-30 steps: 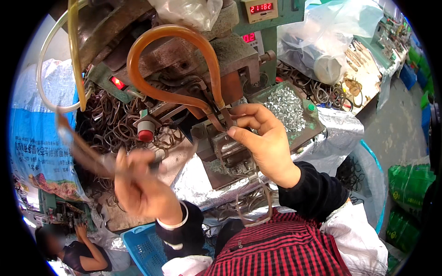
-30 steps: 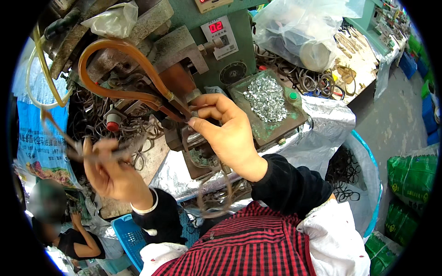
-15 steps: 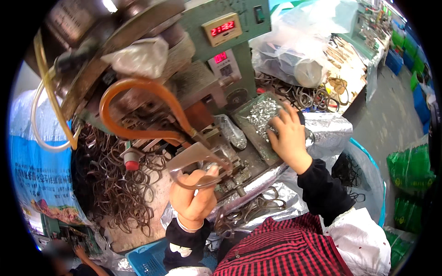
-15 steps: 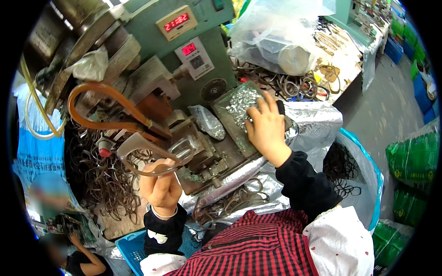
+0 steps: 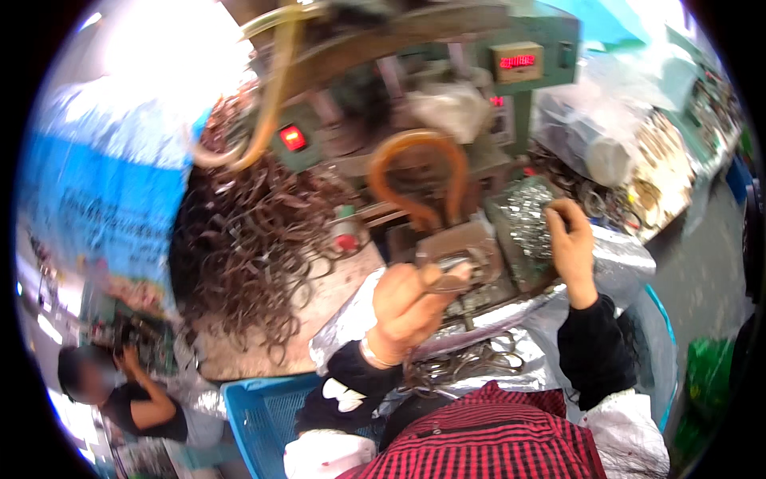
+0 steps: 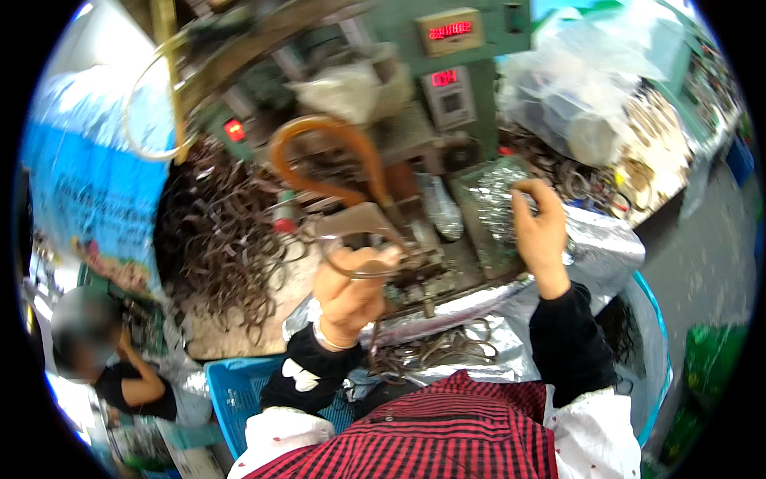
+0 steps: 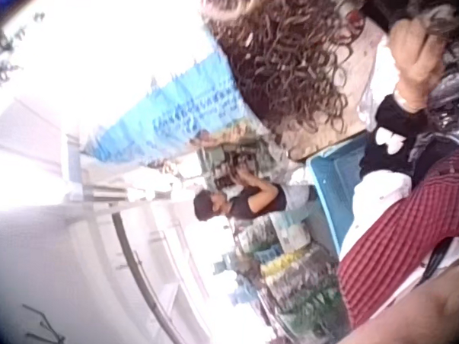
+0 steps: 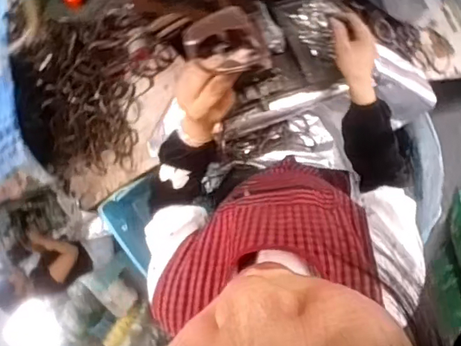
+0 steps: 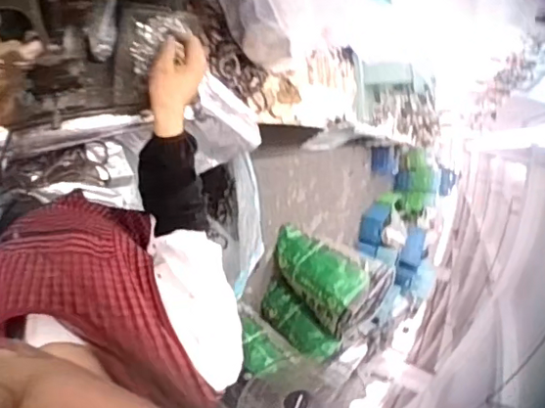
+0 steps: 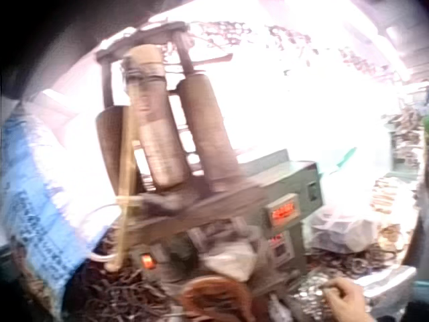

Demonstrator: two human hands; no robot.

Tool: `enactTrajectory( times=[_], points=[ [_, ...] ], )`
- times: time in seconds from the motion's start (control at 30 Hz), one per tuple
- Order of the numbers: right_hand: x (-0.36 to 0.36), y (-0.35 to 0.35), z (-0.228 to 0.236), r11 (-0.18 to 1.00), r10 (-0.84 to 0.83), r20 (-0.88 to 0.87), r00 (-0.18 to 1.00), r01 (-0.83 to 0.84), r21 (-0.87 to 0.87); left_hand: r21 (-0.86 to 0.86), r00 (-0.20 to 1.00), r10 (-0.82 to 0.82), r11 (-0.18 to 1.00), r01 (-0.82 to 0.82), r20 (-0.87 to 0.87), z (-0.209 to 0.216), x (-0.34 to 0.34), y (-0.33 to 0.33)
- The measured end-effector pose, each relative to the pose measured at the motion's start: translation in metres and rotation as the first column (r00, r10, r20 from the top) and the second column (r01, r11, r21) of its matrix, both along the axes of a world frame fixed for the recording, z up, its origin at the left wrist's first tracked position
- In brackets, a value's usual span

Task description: The person repeatedly picks small metal components from a tray and places them into a press machine, then removes the assembled parts. The process is continuous and repetitive, with the person handling multiple small metal pieces throughout the clip.

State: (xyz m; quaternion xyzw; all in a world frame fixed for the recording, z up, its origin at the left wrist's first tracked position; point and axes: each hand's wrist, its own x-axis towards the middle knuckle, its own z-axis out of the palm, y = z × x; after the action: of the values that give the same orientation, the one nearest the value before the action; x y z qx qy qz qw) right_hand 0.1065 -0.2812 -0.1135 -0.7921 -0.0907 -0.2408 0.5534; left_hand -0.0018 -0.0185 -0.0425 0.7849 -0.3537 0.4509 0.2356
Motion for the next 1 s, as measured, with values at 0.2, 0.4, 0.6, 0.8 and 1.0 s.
enactTrajectory(
  times=[0.2,0.4,0.6,0.8,1.0],
  points=[
    [-0.024,-0.021,-0.021,0.960,0.027,-0.180,0.983,0.025,0.278,-0.181,0.822,0.545,0.836,-0.517,0.169,-0.012,-0.074,0.039],
    [-0.037,0.008,0.010,0.982,0.117,-0.064,0.991,-0.105,0.159,0.077,0.625,0.781,0.622,-0.779,0.008,0.012,-0.041,0.132],
    [-0.033,0.031,0.014,0.953,0.184,-0.125,0.975,-0.145,0.266,0.528,0.513,0.859,0.438,-0.727,-0.007,-0.086,0.032,0.200],
    [-0.067,-0.039,-0.004,0.994,-0.061,-0.136,0.989,0.073,0.086,-0.022,0.695,0.614,0.743,-0.668,-0.374,-0.079,-0.005,0.170],
    [-0.070,0.024,0.064,0.951,0.307,0.104,0.946,-0.309,0.001,-0.658,0.729,0.021,0.411,-0.630,-0.685,-0.060,-0.027,0.138]
  ],
)
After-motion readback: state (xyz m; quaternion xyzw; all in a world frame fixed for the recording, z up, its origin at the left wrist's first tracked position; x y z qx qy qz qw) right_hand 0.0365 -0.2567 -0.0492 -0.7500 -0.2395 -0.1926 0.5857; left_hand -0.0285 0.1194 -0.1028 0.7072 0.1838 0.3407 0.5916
